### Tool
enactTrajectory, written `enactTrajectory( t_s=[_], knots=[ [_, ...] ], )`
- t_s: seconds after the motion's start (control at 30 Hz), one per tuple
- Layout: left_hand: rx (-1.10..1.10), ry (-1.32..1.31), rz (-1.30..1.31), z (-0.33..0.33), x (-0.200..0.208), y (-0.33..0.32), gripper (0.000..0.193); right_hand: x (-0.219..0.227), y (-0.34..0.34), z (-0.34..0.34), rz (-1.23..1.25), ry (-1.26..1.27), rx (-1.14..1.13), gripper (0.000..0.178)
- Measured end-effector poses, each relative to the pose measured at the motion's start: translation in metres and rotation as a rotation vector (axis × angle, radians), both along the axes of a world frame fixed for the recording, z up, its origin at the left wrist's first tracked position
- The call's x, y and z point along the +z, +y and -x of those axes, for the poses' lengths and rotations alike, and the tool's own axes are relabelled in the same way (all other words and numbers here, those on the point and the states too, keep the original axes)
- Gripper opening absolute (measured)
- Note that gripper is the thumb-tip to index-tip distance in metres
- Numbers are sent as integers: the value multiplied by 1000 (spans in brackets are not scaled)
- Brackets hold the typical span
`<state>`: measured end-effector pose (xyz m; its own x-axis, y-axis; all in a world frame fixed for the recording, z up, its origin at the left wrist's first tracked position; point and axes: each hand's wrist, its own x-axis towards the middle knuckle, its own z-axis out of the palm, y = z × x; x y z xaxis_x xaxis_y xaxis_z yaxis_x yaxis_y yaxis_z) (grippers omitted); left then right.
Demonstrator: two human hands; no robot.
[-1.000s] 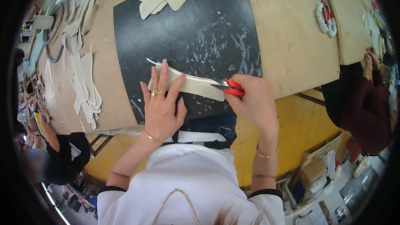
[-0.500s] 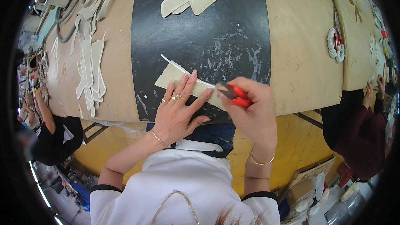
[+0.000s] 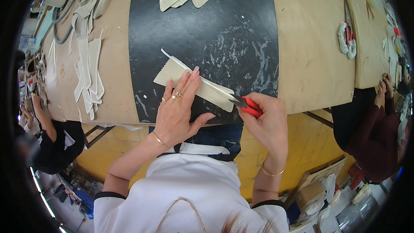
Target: The person uses red-handled scissors to trim the edges of white flexible material pieces on a black cutting mat. They repeatedly pick up pieces, cut along the edges, and place the trimmed pieces aside on the table.
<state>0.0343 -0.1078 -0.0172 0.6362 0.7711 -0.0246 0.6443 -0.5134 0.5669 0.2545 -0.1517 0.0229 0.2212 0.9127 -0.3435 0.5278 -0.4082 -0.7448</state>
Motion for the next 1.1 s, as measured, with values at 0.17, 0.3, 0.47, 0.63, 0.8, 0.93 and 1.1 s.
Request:
enactTrajectory(
  t_s=[0.17, 0.3, 0.47, 0.63, 0.8, 0.93, 1.1],
  knots=[
    [27, 51, -62, -5, -1, -2, 74, 3, 3, -1, 29, -71, 36, 9],
    [10, 82, -114, -7, 0, -3, 65, 3, 3, 1, 45, -67, 18, 9],
    [1, 85, -113, -9, 0, -3, 60, 1, 2, 1, 63, -69, -4, 8],
    [-14, 81, -109, -10, -1, -4, 56, 0, 1, 0, 54, -40, -26, 8],
    [-2, 61, -94, -9, -1, -5, 58, 0, 1, 1, 56, -38, -30, 8],
    [42, 4, -72, -9, -4, -5, 69, 2, 0, 1, 15, -12, -20, 10],
    [37, 11, -88, -8, -7, -7, 79, 9, -2, 8, -110, 133, -12, 13]
  ],
)
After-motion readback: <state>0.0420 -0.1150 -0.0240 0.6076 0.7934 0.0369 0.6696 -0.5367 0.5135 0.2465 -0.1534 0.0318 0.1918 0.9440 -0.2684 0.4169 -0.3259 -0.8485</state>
